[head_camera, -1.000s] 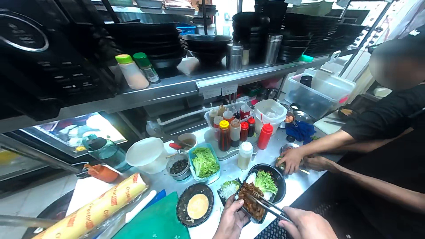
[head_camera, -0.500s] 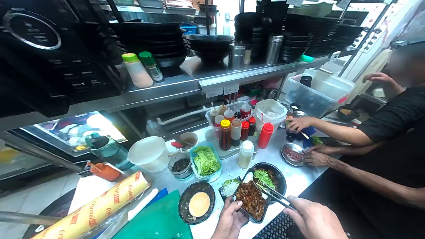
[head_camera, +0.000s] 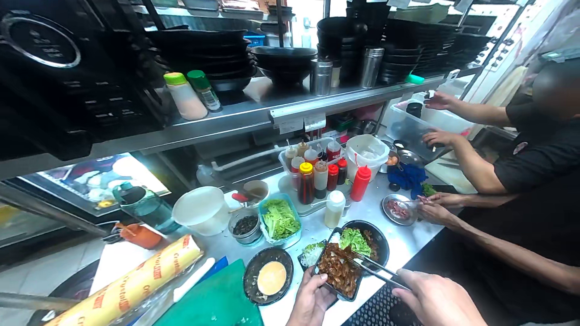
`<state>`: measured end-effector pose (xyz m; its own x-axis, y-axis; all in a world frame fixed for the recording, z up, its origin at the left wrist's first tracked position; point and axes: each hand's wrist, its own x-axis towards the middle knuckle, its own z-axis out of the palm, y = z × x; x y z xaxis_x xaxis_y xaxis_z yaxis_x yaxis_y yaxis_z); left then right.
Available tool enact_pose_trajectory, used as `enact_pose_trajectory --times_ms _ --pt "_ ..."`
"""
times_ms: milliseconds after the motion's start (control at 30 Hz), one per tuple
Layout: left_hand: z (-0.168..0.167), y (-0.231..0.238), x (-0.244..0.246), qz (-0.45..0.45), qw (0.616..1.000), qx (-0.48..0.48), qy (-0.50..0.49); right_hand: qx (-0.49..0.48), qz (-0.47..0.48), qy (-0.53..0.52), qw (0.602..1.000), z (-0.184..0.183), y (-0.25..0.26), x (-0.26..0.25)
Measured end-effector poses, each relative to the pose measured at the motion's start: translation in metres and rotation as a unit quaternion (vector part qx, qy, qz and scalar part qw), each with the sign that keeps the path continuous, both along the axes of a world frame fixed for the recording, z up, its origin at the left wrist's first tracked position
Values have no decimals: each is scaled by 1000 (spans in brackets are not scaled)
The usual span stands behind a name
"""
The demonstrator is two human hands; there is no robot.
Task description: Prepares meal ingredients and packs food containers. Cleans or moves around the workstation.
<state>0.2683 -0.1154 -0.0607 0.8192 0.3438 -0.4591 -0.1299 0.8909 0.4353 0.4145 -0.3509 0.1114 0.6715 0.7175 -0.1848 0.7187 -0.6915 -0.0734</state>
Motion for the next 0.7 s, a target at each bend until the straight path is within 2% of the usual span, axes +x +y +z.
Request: enact_pose_trajectory --times_ms 167,333,500,600,700 --pt "3 -1 -1 7 1000 9 6 -1 52 11 999 -1 3 -4" --pt "3 -2 -2 17 1000 8 10 -23 21 -24 999 14 -2 1" --pt "2 -3 -2 15 1000 3 -4 -32 21 -40 998 7 5 1" --pt "2 -2 -3 18 1000 1 -1 -39 6 -57 998 14 6 2" --pt "1 -2 -4 21 1000 -1 -4 -31 25 -54 998 18 9 -1"
